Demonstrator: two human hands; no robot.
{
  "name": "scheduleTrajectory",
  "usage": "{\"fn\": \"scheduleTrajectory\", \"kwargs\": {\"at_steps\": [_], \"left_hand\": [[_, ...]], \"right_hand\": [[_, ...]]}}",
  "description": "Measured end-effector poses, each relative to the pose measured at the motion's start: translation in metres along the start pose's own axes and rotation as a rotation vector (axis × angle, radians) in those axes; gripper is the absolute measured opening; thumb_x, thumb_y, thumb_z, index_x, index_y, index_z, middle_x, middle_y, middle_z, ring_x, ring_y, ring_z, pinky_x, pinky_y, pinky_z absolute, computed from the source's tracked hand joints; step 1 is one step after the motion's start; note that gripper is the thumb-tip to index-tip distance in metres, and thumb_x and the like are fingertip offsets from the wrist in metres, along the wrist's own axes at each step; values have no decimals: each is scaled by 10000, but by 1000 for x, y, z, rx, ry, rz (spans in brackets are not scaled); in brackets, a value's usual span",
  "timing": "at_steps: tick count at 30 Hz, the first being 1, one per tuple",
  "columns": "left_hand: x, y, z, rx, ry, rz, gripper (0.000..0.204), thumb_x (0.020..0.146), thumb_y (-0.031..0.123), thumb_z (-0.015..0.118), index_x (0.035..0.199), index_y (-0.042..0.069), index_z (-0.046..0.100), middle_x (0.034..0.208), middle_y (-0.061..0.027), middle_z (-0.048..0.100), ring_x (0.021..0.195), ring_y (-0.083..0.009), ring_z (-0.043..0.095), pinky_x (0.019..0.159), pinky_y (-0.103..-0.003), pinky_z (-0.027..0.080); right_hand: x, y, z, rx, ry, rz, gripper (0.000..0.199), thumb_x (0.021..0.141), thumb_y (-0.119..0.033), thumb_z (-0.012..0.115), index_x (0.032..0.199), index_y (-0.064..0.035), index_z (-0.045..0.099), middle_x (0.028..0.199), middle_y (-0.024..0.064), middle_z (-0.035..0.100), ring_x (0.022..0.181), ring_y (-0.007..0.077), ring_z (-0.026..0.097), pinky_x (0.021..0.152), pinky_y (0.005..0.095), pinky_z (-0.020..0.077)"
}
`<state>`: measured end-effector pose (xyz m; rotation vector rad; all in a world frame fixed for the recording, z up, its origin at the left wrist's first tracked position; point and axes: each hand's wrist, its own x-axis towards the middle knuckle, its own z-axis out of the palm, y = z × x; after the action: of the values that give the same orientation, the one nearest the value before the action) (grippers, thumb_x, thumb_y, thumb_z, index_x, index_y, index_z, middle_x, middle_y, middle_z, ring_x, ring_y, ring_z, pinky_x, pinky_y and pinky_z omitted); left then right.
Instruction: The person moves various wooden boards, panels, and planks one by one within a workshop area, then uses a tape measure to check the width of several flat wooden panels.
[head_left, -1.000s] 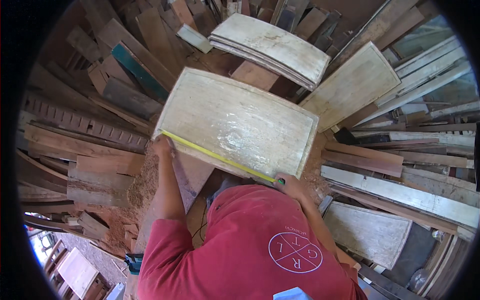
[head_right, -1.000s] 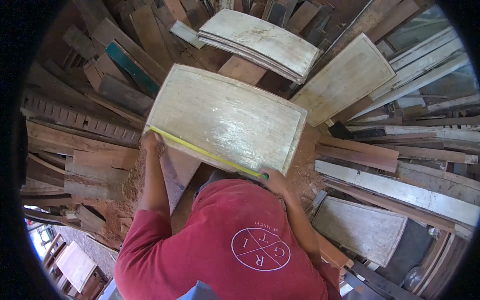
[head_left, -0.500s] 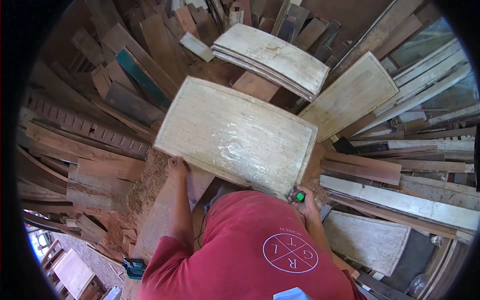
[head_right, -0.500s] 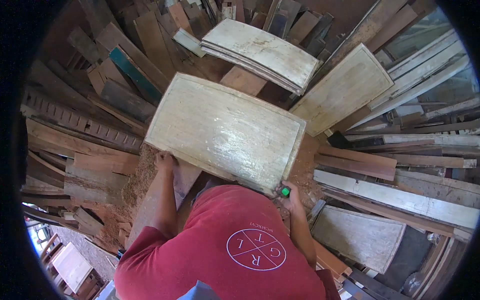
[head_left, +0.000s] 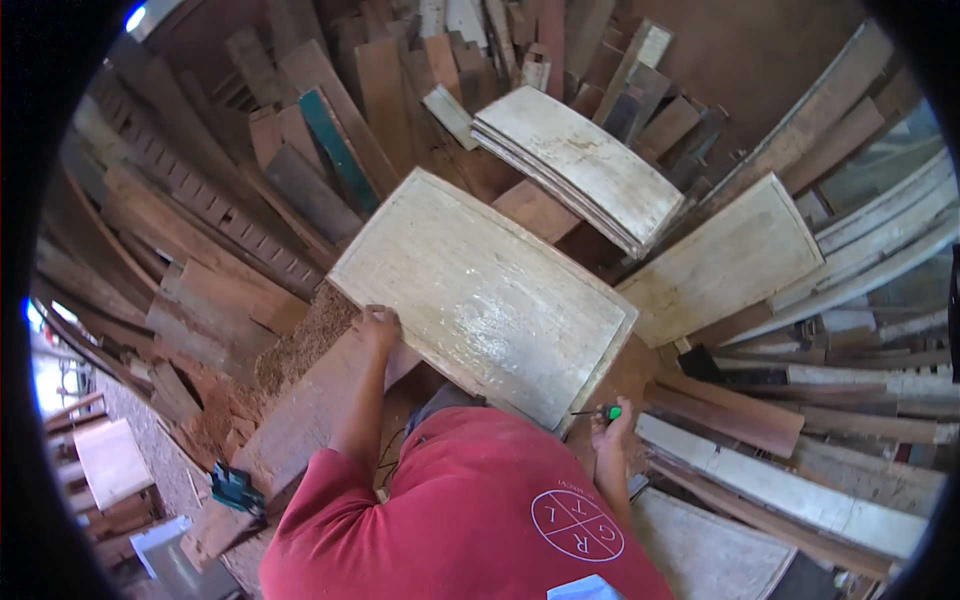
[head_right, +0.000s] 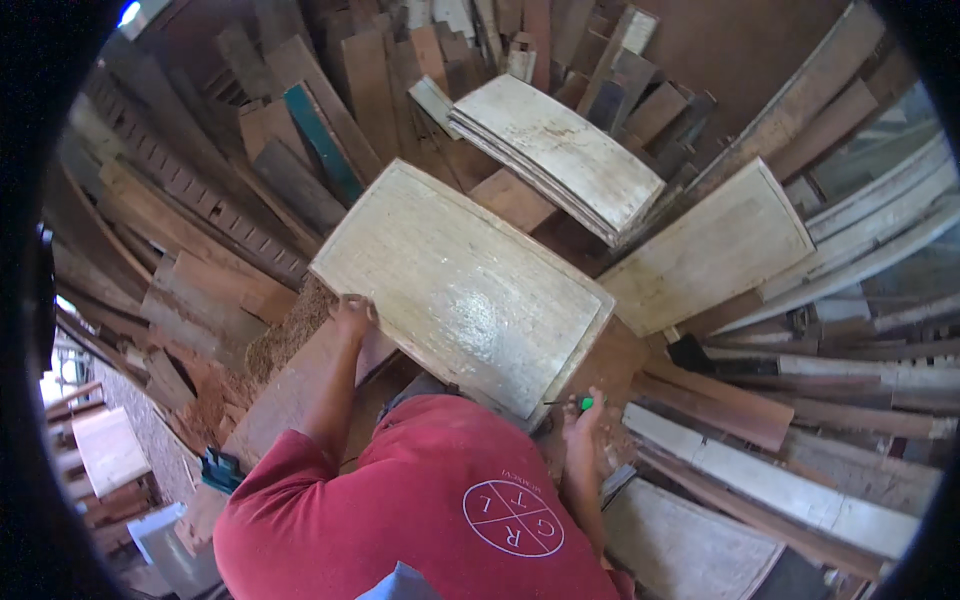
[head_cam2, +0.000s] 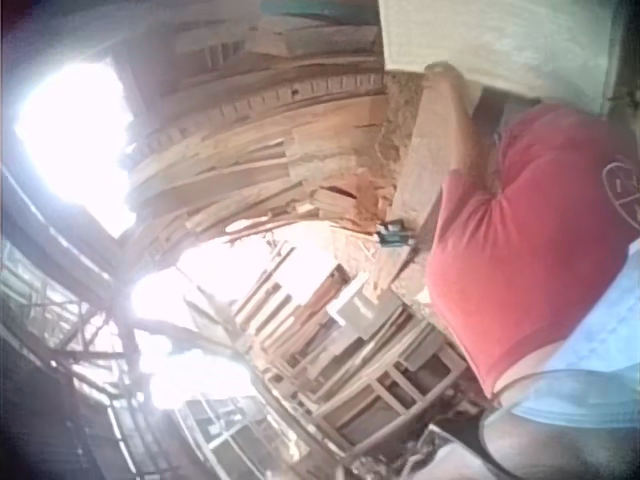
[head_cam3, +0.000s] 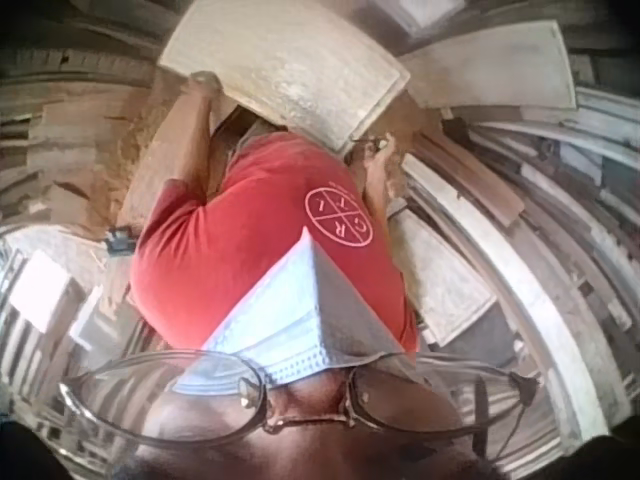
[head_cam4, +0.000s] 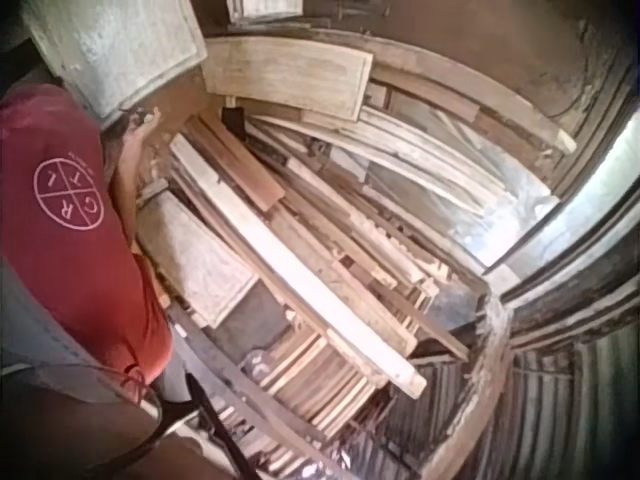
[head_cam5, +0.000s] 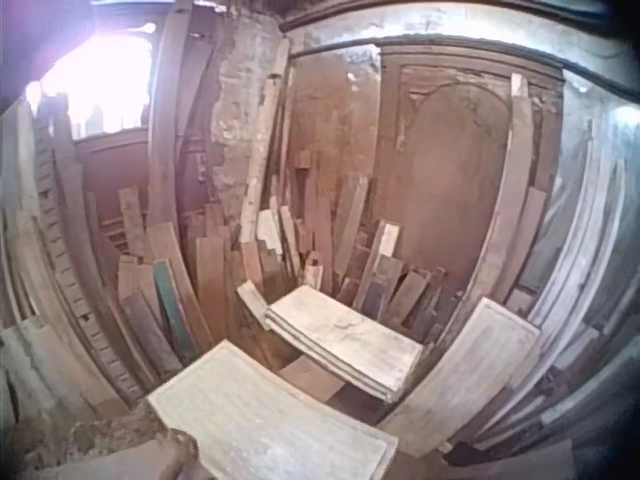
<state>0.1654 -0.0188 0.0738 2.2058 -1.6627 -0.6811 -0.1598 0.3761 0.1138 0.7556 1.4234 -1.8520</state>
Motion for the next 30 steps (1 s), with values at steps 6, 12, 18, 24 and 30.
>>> {"fn": "scheduleTrajectory", "kwargs": {"at_steps": [6, 12, 18, 24, 30], "left_hand": [[-6, 18, 6, 67, -47, 223, 365, 796, 358, 664, 1107, 174, 616, 1295, -229, 473, 1214, -431, 397, 1042, -535, 314], [115, 67, 16, 275, 135, 556, 476, 821, 346, 624, 1162, 16, 586, 1227, -226, 539, 1183, -442, 429, 1031, -535, 338], [230, 81, 34, 243, 66, 318, 729, 869, 585, 514, 1294, -6, 558, 1331, -235, 514, 1241, -462, 438, 1022, -544, 369], [241, 108, 27, -6, -277, 39, 829, 830, 677, 546, 1279, -18, 577, 1299, -259, 565, 1239, -403, 506, 1040, -449, 380], [234, 179, 6, -301, -273, 166, 663, 854, 550, 647, 1084, -71, 672, 989, -232, 691, 936, -288, 657, 832, -374, 486]], "right_hand": [[-4, 3, 29, -166, 178, -87, 353, 793, -435, 678, 899, -118, 568, 768, 13, 517, 653, 158, 515, 600, 318, 440], [69, 54, 22, -141, 182, -165, 504, 827, -516, 640, 1000, -43, 625, 919, 56, 611, 849, 192, 572, 774, 349, 451], [44, 51, 86, -551, 738, -306, 443, 809, -382, 700, 809, 61, 673, 750, 76, 671, 658, 251, 610, 660, 422, 481], [30, 44, 93, -454, 815, -514, 396, 794, -253, 688, 1061, 35, 632, 990, 99, 652, 870, 218, 589, 784, 370, 469], [12, 10, 80, -75, 610, -830, 413, 852, -166, 620, 1211, 25, 552, 1118, 89, 609, 982, 212, 563, 890, 345, 443]]}}
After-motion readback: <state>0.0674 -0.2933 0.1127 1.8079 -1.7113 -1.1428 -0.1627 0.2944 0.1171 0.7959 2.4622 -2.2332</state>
